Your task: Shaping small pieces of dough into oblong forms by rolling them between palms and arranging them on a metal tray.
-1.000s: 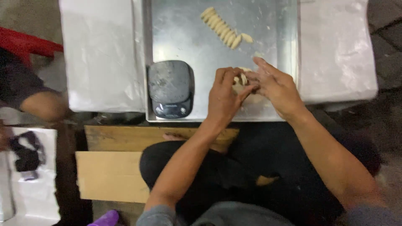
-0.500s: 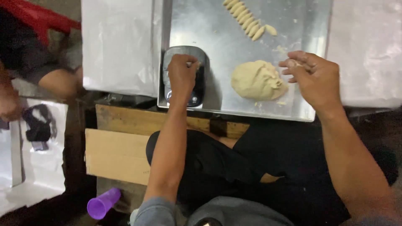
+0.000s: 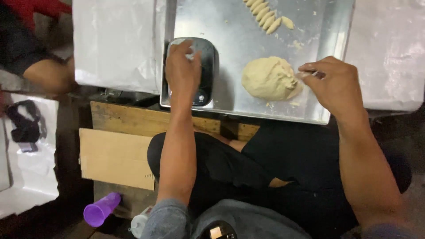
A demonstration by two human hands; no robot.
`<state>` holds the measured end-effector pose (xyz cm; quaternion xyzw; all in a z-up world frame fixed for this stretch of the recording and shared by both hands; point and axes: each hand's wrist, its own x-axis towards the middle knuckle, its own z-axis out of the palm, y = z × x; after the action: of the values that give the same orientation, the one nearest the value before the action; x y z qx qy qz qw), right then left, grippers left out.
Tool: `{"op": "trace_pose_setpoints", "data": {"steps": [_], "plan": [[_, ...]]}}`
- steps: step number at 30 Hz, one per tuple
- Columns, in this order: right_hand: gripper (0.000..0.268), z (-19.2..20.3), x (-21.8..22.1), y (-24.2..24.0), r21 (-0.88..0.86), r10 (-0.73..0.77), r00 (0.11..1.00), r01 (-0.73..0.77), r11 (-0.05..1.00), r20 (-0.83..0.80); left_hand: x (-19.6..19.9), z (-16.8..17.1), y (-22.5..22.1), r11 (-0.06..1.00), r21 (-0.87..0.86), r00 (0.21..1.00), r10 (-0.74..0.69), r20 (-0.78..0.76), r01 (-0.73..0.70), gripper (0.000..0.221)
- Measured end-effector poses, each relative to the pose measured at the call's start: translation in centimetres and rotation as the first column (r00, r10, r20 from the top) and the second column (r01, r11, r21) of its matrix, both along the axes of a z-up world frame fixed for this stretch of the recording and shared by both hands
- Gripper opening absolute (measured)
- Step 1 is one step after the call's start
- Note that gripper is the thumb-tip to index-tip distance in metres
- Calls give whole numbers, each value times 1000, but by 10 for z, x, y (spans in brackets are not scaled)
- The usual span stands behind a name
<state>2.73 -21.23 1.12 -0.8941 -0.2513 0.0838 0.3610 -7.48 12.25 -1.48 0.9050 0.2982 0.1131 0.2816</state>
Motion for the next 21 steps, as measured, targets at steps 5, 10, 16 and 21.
{"op": "trace_pose_setpoints", "data": {"steps": [5, 10, 16, 21], "plan": [[42, -15, 6, 6, -249, -52, 965, -13, 968, -256, 19, 5, -72, 876, -222, 895, -380, 233, 429, 34], [31, -40, 3, 6, -43, 20, 1000, -21, 999, -22, 14, -27, -129, 863, -38, 840, -480, 252, 504, 43], [17, -36, 3, 20, -54, 63, 998, -64, 997, -4, 15, -45, -141, 850, -27, 831, -506, 233, 525, 43], [24, 26, -20, 32, 251, 72, 866, 63, 966, -494, 20, -42, -132, 842, -116, 834, -485, 264, 526, 37]]}}
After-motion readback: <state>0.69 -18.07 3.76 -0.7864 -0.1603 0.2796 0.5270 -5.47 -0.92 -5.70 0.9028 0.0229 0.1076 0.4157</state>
